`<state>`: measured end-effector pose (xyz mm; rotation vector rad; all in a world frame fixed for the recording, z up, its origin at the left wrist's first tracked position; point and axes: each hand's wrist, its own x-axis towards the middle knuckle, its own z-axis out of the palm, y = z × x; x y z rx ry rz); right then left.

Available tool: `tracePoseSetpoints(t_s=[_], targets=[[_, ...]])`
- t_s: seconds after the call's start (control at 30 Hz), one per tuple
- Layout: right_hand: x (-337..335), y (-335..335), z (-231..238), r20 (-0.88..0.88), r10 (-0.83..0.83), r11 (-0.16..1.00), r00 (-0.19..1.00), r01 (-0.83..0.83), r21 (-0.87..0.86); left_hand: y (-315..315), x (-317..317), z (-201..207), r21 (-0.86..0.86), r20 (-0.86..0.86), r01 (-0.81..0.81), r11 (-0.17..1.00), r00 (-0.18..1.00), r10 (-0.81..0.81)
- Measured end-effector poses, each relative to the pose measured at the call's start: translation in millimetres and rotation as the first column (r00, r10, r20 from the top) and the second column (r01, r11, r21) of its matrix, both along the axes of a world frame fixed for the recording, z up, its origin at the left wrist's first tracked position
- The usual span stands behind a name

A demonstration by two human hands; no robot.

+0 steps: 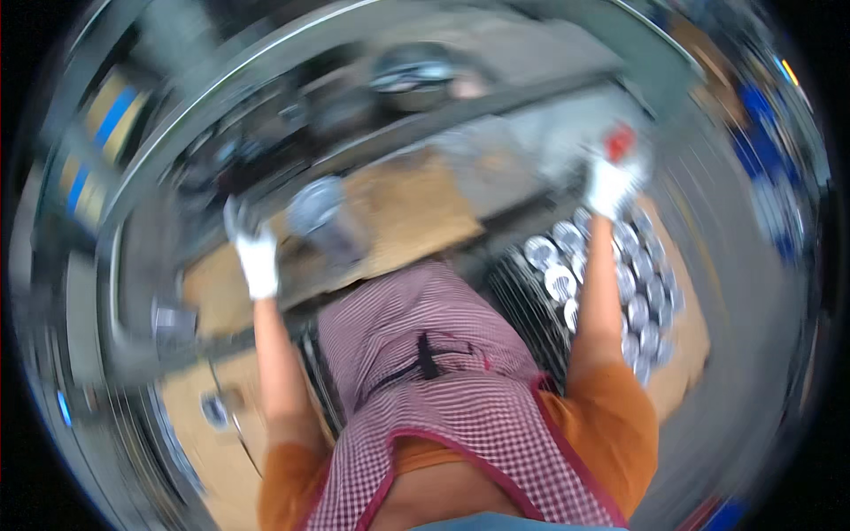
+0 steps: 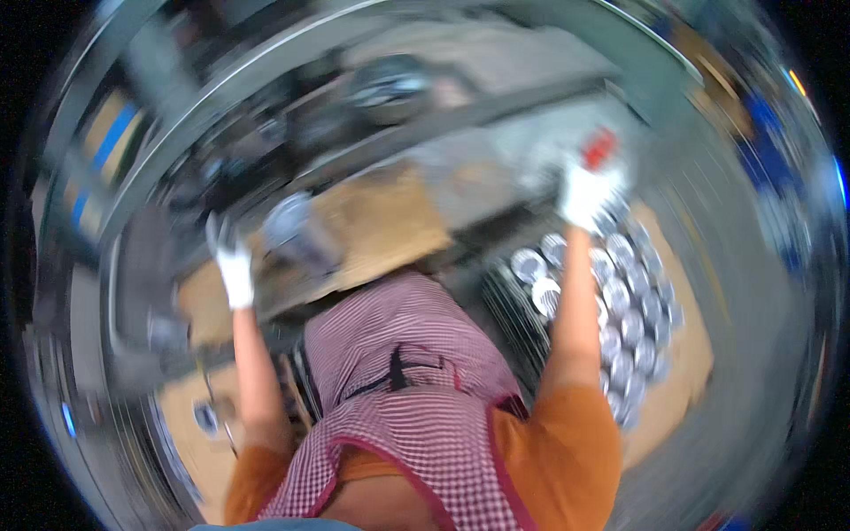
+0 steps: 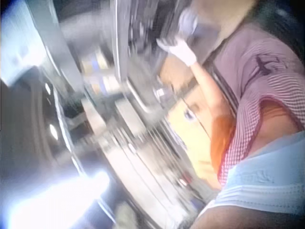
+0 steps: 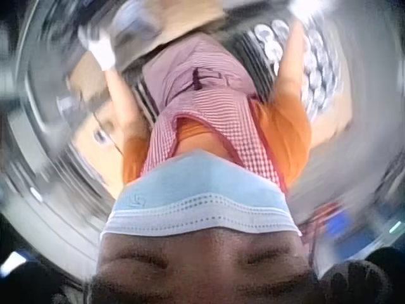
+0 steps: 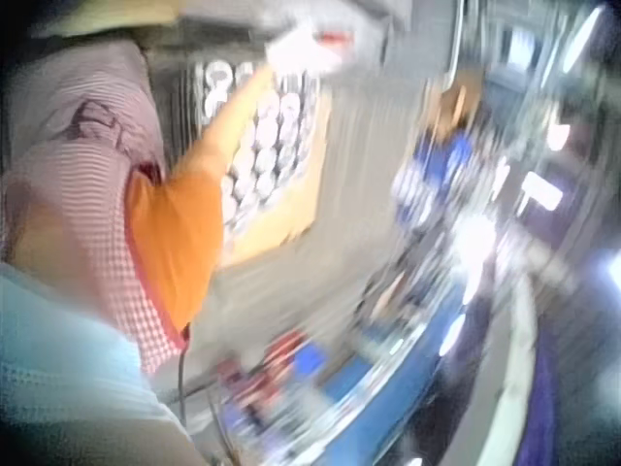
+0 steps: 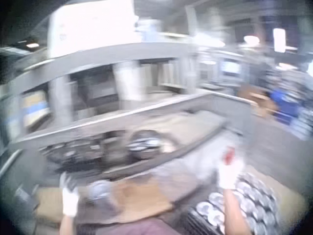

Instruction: The worker is deburring and inspecting cylindrical metal components at a manufacturing station and placing them into a transport cage.

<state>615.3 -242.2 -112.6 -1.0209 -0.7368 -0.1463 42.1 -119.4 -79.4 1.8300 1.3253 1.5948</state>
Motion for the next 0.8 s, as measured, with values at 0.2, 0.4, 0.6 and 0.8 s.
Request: tracePoseSetpoints(t_s=[0.2, 0.4, 0.6, 0.8], targets=[[-30.2, 0.2, 39.4, 0.093, -0.433, 0.646, 0.896, 0.381, -0.662, -30.3, 98.3, 1.1, -0.025, -0.059, 0.092, 0.995, 0.994, -0.093], [-56.7, -35.6, 60.8, 0.104, -0.12, 0.678, 0.987, 0.158, -0.718, -74.1, 145.6, 75.2, -0.03, -0.894, 0.182, 0.983, 0.435, -0.108], [-153.2, -81.0, 47.8, 0.082, 0.671, 0.405, 0.737, -0.271, -0.873, -87.6, 158.7, 71.3, -0.056, -0.964, 0.103, 0.993, 0.254, -0.081], [-213.3, -52.8, -8.9, -0.287, 0.839, 0.1, 0.462, -0.65, -0.753, -87.8, 146.9, 63.2, 0.042, -0.933, 0.133, 0.99, 0.36, -0.009]])
